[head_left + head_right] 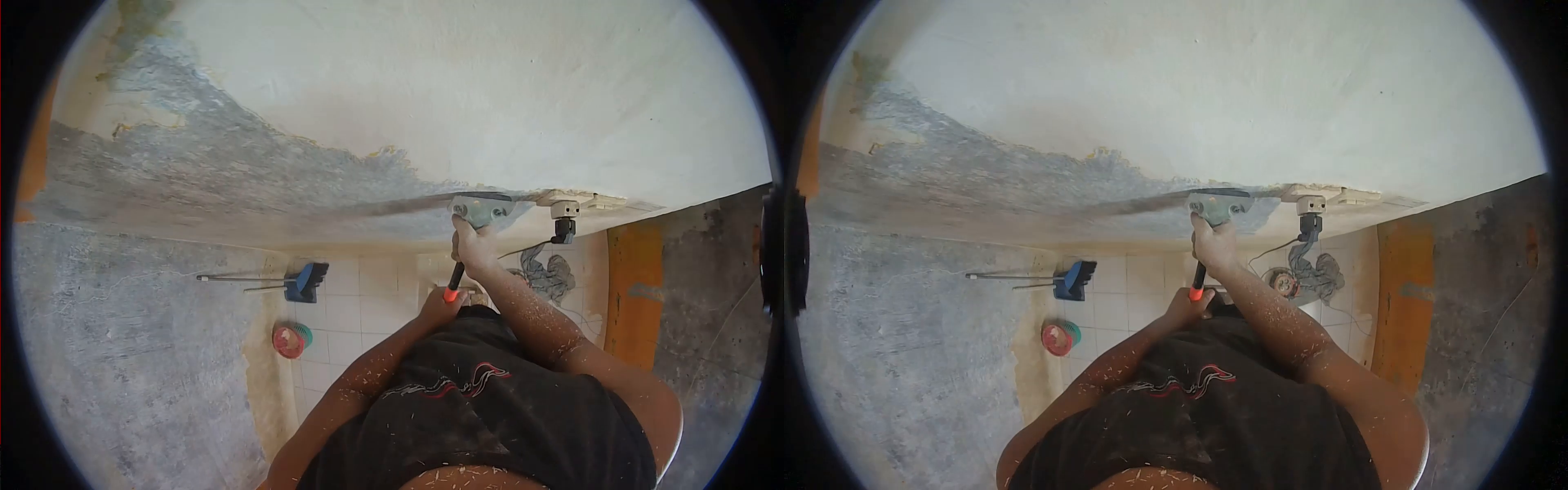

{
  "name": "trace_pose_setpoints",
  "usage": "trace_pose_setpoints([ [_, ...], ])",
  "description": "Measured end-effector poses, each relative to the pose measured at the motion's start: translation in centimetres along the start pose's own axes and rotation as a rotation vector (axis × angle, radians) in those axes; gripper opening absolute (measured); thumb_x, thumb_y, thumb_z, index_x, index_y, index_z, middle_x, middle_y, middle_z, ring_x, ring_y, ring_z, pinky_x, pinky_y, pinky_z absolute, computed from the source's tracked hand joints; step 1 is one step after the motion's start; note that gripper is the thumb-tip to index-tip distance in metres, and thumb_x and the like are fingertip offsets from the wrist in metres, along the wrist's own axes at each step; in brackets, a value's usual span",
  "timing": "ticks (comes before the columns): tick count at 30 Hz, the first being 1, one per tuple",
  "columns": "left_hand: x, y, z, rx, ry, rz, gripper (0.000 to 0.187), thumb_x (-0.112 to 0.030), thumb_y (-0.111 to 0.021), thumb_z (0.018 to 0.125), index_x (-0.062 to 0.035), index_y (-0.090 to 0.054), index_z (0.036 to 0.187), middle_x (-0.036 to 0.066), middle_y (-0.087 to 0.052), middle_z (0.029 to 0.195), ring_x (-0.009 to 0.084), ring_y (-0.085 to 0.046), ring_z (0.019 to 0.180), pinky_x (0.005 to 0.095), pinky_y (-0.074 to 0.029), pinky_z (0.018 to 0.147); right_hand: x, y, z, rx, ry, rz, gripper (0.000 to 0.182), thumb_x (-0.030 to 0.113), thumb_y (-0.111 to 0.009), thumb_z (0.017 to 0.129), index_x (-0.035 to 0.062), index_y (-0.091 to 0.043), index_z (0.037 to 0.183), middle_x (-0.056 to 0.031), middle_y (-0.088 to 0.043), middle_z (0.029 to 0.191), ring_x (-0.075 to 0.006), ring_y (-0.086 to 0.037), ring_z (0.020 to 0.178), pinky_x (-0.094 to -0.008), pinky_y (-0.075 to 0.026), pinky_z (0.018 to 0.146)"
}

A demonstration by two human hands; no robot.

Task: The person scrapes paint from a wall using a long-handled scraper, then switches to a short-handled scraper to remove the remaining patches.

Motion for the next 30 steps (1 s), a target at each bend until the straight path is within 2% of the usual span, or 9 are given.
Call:
trace_pose_setpoints([
  [4, -4.0, 1.5, 0.4, -0.005, 0.135, 0.165, 0.032, -0.033, -0.058, 0.087, -0.0014, -0.066, 0.084, 0.020, -0.063, 0.069, 0.0338, -0.065, 0.070, 0.0428, -0.047, 0.063, 3.2, -1.0, -1.4, 0.069, 0.150, -0.032, 0.014, 0.013, -0.054, 0.087, 0.0090, -0.047, 0.076, -0.0003, -0.040, 0.048, -0.0113, -0.037, 0.036, -0.0278, -0.028, 0.034],
  [12, -0.5, 0.2, -0.2, 0.018, -0.071, 0.087, 0.030, -0.032, -0.060, 0.086, -0.0023, -0.068, 0.084, 0.019, -0.064, 0.069, 0.0334, -0.066, 0.069, 0.0408, -0.048, 0.062, 0.0, 0.2, -0.3, -0.005, 0.050, 0.011, 0.013, 0.017, -0.056, 0.087, 0.0094, -0.050, 0.078, 0.0016, -0.042, 0.049, -0.0090, -0.038, 0.037, -0.0262, -0.029, 0.035],
  [14, -2.6, 1.5, -0.4, -0.056, 0.083, 0.042, 0.040, -0.033, -0.060, 0.086, 0.0027, -0.057, 0.067, 0.016, -0.054, 0.052, 0.0249, -0.056, 0.049, 0.0405, -0.041, 0.051, 1.8, -0.7, -0.3, 0.034, 0.084, 0.004, 0.011, 0.016, -0.055, 0.087, 0.0100, -0.048, 0.081, 0.0014, -0.040, 0.050, -0.0099, -0.035, 0.037, -0.0265, -0.029, 0.035],
  [16, -1.8, 1.6, -0.1, -0.071, 0.004, 0.086, 0.040, -0.033, -0.061, 0.085, 0.0019, -0.058, 0.067, 0.016, -0.054, 0.052, 0.0262, -0.057, 0.050, 0.0405, -0.041, 0.051, 1.8, -1.0, -0.8, 0.083, 0.118, -0.003, 0.010, 0.015, -0.055, 0.087, 0.0106, -0.047, 0.084, 0.0011, -0.037, 0.051, -0.0109, -0.031, 0.037, -0.0268, -0.028, 0.035],
  [18, 0.0, 1.1, 0.8, -0.038, -0.253, 0.309, 0.038, -0.035, -0.061, 0.085, 0.0008, -0.060, 0.070, 0.017, -0.057, 0.056, 0.0259, -0.060, 0.055, 0.0405, -0.042, 0.052, 1.5, -0.8, -0.9, 0.017, 0.087, 0.045, 0.010, 0.017, -0.055, 0.087, 0.0109, -0.048, 0.083, 0.0013, -0.036, 0.051, -0.0108, -0.030, 0.037, -0.0271, -0.028, 0.035],
  [19, -0.6, 1.5, -0.4, 0.010, -0.048, 0.167, 0.035, -0.035, -0.061, 0.085, -0.0006, -0.063, 0.076, 0.018, -0.062, 0.065, 0.0274, -0.064, 0.063, 0.0395, -0.045, 0.055, 0.1, -0.1, -0.4, -0.022, 0.029, 0.067, 0.012, 0.018, -0.055, 0.087, 0.0112, -0.047, 0.082, 0.0014, -0.036, 0.050, -0.0108, -0.030, 0.037, -0.0273, -0.027, 0.035],
  [24, 1.5, 0.0, 0.1, -0.027, -0.086, 0.140, 0.036, -0.034, -0.059, 0.086, 0.0003, -0.063, 0.079, 0.014, -0.061, 0.060, 0.0279, -0.066, 0.065, 0.0390, -0.048, 0.057, 0.1, 0.5, -0.4, -0.048, 0.016, 0.018, 0.017, 0.019, -0.056, 0.087, 0.0113, -0.045, 0.077, 0.0009, -0.035, 0.048, -0.0114, -0.031, 0.036, -0.0279, -0.027, 0.035],
  [26, -1.8, 1.0, -0.4, 0.078, 0.122, 0.158, 0.035, -0.032, -0.056, 0.089, 0.0007, -0.062, 0.078, 0.015, -0.061, 0.061, 0.0271, -0.066, 0.068, 0.0400, -0.048, 0.059, 1.9, -0.2, -0.9, 0.013, 0.053, -0.011, 0.016, 0.019, -0.056, 0.087, 0.0104, -0.046, 0.077, -0.0006, -0.037, 0.048, -0.0129, -0.034, 0.035, -0.0288, -0.028, 0.034],
  [30, 1.5, 0.1, 0.1, 0.017, -0.161, 0.240, 0.034, -0.031, -0.054, 0.090, -0.0002, -0.060, 0.078, 0.016, -0.058, 0.057, 0.0292, -0.064, 0.064, 0.0405, -0.046, 0.057, 0.1, 0.4, -0.6, -0.091, 0.027, 0.040, 0.016, 0.019, -0.056, 0.086, 0.0104, -0.046, 0.077, -0.0006, -0.037, 0.048, -0.0128, -0.033, 0.036, -0.0287, -0.028, 0.035],
])
Point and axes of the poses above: each hand's wrist, its own z-axis towards the middle knuckle, its own y-axis out of the back of the hand, x = y × z, the point moved 5 cm from there along z, towards the middle knuckle
